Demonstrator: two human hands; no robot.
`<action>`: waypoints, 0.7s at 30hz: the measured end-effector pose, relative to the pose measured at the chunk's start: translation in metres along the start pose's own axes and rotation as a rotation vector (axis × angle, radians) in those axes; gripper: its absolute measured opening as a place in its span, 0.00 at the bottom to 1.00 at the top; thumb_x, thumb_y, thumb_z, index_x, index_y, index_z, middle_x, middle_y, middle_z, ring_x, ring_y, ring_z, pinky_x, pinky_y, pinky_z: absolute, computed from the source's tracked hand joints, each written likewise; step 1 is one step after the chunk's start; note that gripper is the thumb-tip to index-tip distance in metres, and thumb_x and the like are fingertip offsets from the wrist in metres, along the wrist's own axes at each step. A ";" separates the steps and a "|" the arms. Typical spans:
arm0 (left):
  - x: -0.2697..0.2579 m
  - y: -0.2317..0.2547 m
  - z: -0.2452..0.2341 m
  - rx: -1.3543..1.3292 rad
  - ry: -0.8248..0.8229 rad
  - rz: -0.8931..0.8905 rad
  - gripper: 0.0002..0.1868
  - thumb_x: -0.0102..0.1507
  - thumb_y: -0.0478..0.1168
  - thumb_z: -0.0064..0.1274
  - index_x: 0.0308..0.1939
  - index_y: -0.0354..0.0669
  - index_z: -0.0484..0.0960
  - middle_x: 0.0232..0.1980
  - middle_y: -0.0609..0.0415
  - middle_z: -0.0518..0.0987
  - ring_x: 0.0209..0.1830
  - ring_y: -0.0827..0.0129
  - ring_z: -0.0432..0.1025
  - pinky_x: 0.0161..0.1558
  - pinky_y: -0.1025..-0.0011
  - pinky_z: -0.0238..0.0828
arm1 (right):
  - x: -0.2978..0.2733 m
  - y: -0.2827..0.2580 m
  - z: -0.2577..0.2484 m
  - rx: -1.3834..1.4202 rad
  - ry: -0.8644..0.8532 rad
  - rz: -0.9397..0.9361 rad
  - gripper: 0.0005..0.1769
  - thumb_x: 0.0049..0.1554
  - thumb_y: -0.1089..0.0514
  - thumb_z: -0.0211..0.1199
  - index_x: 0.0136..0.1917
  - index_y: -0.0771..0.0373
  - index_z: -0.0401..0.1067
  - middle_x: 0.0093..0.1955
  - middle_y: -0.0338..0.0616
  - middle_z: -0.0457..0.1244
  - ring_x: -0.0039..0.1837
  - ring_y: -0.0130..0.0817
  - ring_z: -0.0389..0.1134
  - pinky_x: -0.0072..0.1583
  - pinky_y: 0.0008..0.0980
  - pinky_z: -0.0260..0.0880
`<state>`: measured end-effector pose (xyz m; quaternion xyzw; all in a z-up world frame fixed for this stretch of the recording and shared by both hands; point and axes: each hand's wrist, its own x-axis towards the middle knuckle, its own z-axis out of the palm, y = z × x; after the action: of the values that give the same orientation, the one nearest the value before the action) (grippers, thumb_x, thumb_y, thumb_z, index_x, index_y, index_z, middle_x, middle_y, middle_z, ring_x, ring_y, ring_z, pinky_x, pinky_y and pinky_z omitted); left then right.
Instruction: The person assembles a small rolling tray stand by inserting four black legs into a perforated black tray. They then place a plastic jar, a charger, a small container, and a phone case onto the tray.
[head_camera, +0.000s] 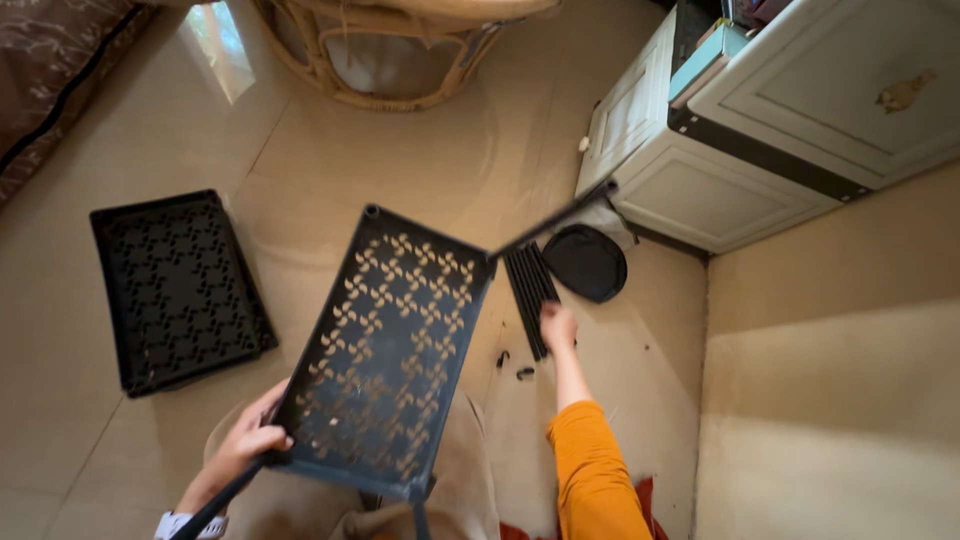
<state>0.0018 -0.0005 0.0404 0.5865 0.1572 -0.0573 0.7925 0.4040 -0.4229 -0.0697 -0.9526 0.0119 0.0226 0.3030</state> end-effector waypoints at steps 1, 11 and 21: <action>0.002 0.001 -0.003 -0.006 0.004 -0.042 0.49 0.43 0.33 0.47 0.73 0.32 0.66 0.69 0.52 0.73 0.64 0.70 0.66 0.55 0.76 0.61 | -0.008 0.008 0.006 -0.018 -0.034 0.021 0.15 0.54 0.59 0.64 0.55 0.60 0.81 0.51 0.56 0.72 0.57 0.49 0.73 0.59 0.43 0.72; 0.020 0.013 -0.004 -0.080 0.063 -0.198 0.51 0.38 0.35 0.47 0.70 0.30 0.69 0.66 0.45 0.77 0.63 0.64 0.69 0.62 0.75 0.59 | -0.056 0.016 0.042 -0.363 -0.186 0.188 0.16 0.61 0.60 0.51 0.56 0.68 0.74 0.57 0.64 0.68 0.61 0.61 0.70 0.62 0.52 0.70; 0.021 0.036 -0.021 -0.004 0.031 -0.138 0.54 0.37 0.39 0.49 0.71 0.28 0.68 0.66 0.43 0.78 0.62 0.62 0.71 0.63 0.75 0.60 | 0.007 -0.046 0.005 0.102 -0.018 0.014 0.16 0.55 0.52 0.69 0.45 0.69 0.76 0.42 0.56 0.71 0.47 0.49 0.73 0.49 0.42 0.70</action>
<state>0.0280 0.0321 0.0614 0.5737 0.2097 -0.1022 0.7851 0.4126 -0.3830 -0.0476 -0.9357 0.0169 0.0325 0.3509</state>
